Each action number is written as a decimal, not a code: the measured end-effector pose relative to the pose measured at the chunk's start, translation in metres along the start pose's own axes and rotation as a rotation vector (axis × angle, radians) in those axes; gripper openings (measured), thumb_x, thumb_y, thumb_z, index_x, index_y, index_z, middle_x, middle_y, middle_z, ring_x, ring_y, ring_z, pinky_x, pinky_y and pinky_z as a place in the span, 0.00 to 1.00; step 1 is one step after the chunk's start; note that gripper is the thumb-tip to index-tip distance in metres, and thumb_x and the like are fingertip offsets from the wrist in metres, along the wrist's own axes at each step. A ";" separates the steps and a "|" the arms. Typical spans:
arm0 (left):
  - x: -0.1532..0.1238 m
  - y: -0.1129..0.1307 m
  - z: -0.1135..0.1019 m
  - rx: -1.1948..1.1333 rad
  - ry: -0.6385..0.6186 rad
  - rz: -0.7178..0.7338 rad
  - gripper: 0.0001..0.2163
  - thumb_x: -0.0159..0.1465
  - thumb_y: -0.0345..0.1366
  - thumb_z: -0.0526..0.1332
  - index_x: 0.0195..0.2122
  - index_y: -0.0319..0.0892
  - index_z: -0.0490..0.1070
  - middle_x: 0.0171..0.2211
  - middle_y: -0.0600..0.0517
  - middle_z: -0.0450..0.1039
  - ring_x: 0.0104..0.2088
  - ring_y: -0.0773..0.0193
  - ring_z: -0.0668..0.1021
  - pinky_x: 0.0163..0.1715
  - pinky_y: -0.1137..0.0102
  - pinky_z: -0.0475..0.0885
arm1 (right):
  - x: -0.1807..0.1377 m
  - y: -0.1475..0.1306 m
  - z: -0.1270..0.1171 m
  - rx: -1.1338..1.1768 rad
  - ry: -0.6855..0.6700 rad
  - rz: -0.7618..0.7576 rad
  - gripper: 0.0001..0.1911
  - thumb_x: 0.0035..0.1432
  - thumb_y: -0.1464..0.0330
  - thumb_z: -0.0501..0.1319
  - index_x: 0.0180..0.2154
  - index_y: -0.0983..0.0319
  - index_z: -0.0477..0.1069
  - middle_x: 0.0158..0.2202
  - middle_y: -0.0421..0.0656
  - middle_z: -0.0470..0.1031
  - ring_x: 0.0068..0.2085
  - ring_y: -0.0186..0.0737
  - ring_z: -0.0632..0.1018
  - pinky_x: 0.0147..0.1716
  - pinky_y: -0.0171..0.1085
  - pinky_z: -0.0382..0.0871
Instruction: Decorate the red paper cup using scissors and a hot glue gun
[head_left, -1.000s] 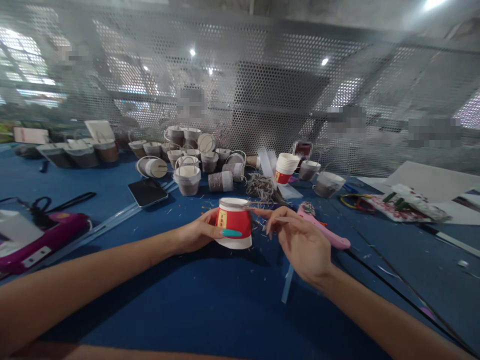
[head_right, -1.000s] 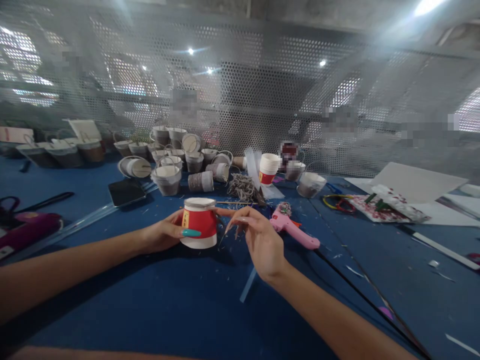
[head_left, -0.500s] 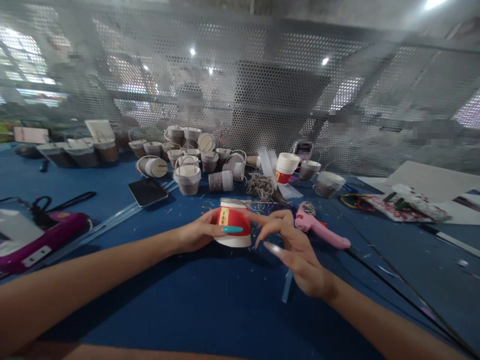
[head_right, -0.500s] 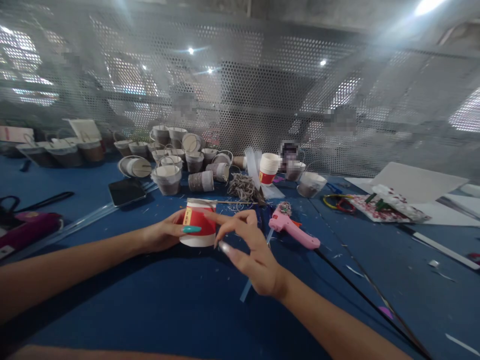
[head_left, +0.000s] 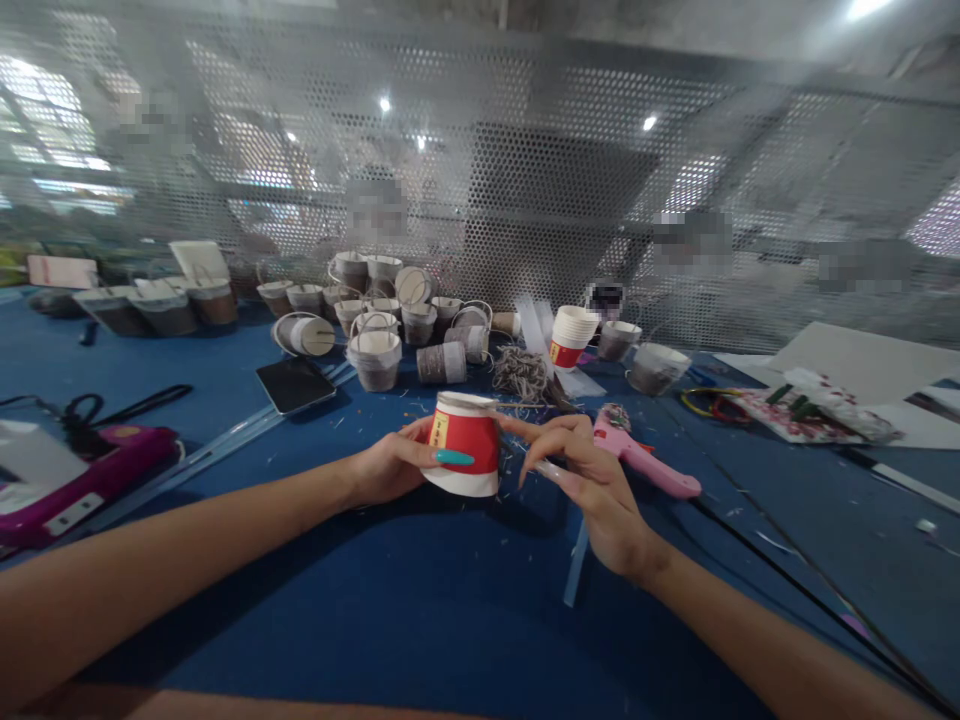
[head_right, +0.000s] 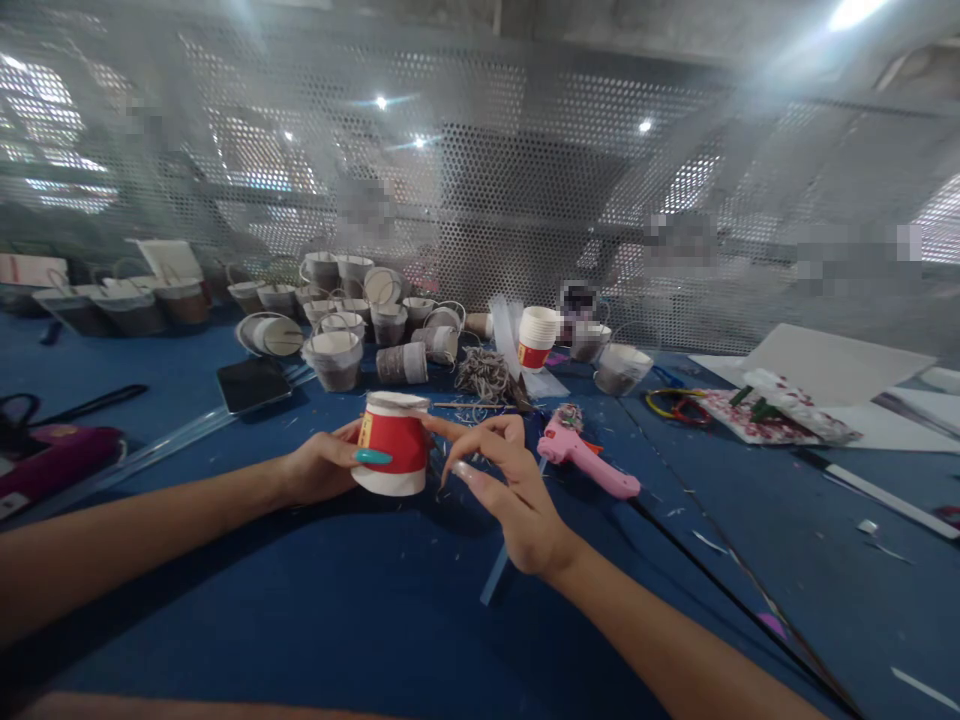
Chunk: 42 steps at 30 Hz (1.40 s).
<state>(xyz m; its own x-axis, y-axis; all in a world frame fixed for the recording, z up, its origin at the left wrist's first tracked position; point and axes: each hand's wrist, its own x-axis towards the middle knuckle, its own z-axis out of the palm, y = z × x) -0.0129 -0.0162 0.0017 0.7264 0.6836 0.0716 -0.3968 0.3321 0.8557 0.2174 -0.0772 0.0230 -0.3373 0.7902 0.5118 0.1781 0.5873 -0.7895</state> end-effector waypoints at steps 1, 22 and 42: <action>0.000 0.000 0.000 -0.007 0.003 0.001 0.26 0.44 0.30 0.68 0.47 0.35 0.72 0.38 0.45 0.79 0.39 0.57 0.79 0.44 0.65 0.68 | 0.001 0.001 0.000 0.058 0.015 -0.005 0.09 0.59 0.65 0.54 0.33 0.55 0.73 0.45 0.42 0.75 0.53 0.48 0.66 0.55 0.51 0.53; -0.004 0.002 -0.007 -0.118 -0.130 -0.079 0.28 0.48 0.36 0.68 0.51 0.36 0.68 0.45 0.44 0.77 0.44 0.55 0.78 0.49 0.61 0.67 | 0.003 0.003 0.004 0.265 0.005 0.079 0.08 0.59 0.67 0.56 0.33 0.56 0.74 0.36 0.42 0.72 0.56 0.47 0.69 0.59 0.48 0.53; 0.000 0.004 0.004 -0.068 -0.045 -0.039 0.26 0.48 0.30 0.68 0.51 0.38 0.70 0.42 0.45 0.78 0.41 0.57 0.79 0.45 0.62 0.69 | 0.003 0.001 0.001 0.071 0.027 0.072 0.08 0.59 0.66 0.56 0.33 0.56 0.74 0.45 0.42 0.74 0.52 0.49 0.69 0.56 0.52 0.54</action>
<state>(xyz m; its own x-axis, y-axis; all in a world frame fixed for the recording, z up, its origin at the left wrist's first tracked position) -0.0120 -0.0172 0.0073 0.7657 0.6401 0.0632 -0.4041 0.4023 0.8215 0.2160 -0.0741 0.0233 -0.3006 0.8349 0.4610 0.1350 0.5157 -0.8461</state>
